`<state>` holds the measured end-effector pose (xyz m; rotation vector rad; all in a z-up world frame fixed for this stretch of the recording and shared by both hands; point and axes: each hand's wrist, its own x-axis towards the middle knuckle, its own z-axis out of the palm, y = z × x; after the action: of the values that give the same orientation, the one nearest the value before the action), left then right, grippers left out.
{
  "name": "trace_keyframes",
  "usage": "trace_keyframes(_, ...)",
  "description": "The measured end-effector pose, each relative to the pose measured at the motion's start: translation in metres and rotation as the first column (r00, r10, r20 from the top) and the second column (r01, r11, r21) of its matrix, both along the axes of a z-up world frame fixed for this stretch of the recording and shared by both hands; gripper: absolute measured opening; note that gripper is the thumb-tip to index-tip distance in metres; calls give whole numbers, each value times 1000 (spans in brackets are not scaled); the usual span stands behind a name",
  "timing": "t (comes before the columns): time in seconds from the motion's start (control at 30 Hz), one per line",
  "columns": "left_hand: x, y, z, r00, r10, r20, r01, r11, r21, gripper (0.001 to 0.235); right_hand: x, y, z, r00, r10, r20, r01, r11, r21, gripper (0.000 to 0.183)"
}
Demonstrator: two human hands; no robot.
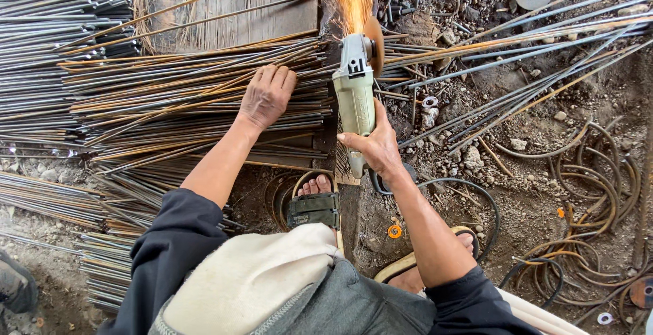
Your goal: The person uses an angle grinder to cut a bundle of metal rods resting on a wooden plank. They repeatedly cut the rods, creating sparks, and then rearrange the cut pieces on the plank.
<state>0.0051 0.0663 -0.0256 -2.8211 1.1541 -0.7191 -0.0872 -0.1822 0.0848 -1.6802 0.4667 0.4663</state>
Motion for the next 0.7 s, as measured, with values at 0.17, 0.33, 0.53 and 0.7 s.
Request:
trace_keyframes(0.17, -4, 29, -1, 996, 85, 23, -86, 995, 43, 12, -3, -3, 6, 1000, -5, 18, 5, 1000, 22, 106)
trace_keyframes(0.33, -15, 83, 7, 992, 124, -11, -124, 992, -11, 28, -1, -21, 6, 991, -99, 88, 81, 979, 189, 108)
trace_keyframes(0.53, -117, 46, 40, 966, 14, -260, 51, 969, 242, 12, 25, -65, 29, 952, -197, 232, 156, 970, 185, 90)
trace_keyframes(0.7, -155, -11, 51, 831, -167, -531, 250, 964, 88, 16, 25, -93, 20, 930, -267, 253, 227, 957, 178, 86)
